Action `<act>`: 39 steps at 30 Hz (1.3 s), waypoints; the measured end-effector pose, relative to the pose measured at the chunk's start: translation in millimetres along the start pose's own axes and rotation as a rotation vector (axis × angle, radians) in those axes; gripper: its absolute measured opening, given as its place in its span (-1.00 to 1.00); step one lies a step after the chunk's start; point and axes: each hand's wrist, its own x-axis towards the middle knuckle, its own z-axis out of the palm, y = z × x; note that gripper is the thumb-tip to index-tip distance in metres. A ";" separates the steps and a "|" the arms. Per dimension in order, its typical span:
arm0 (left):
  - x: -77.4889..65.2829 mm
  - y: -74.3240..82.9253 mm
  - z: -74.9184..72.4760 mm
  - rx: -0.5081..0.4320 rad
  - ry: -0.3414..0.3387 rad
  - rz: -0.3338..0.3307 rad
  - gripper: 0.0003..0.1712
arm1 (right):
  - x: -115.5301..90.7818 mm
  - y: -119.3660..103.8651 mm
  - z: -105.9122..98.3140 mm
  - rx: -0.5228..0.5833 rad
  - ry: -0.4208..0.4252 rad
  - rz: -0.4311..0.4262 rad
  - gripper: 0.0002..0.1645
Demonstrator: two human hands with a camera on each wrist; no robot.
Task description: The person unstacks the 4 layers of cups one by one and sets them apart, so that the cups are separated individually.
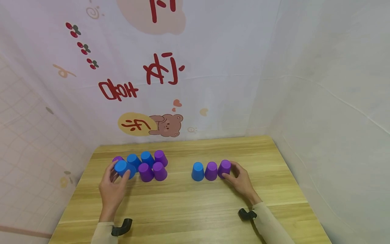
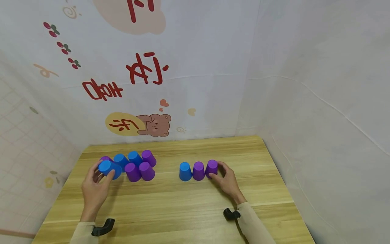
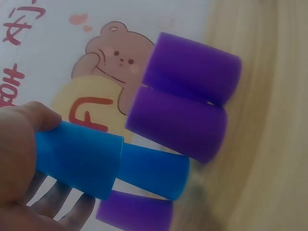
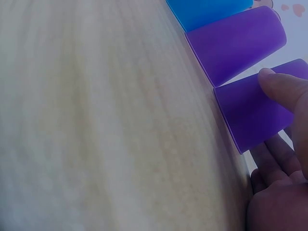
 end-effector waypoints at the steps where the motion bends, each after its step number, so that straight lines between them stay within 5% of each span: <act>1: -0.4 -2.3 0.4 0.000 -0.001 -0.002 -0.30 | 0.0 -0.3 -0.1 -0.001 0.000 0.000 -0.26; 13: -5.1 -29.3 7.3 0.019 -0.033 -0.068 -0.29 | 0.2 -0.8 -0.5 -0.004 -0.007 0.012 -0.23; 24: -9.4 -39.0 10.9 0.053 -0.077 -0.166 -0.31 | 0.6 -0.7 -0.6 0.002 -0.012 0.004 -0.25; 39: -9.7 -48.0 17.9 0.027 -0.114 -0.201 -0.30 | 0.0 0.2 -0.3 0.004 0.001 -0.008 -0.26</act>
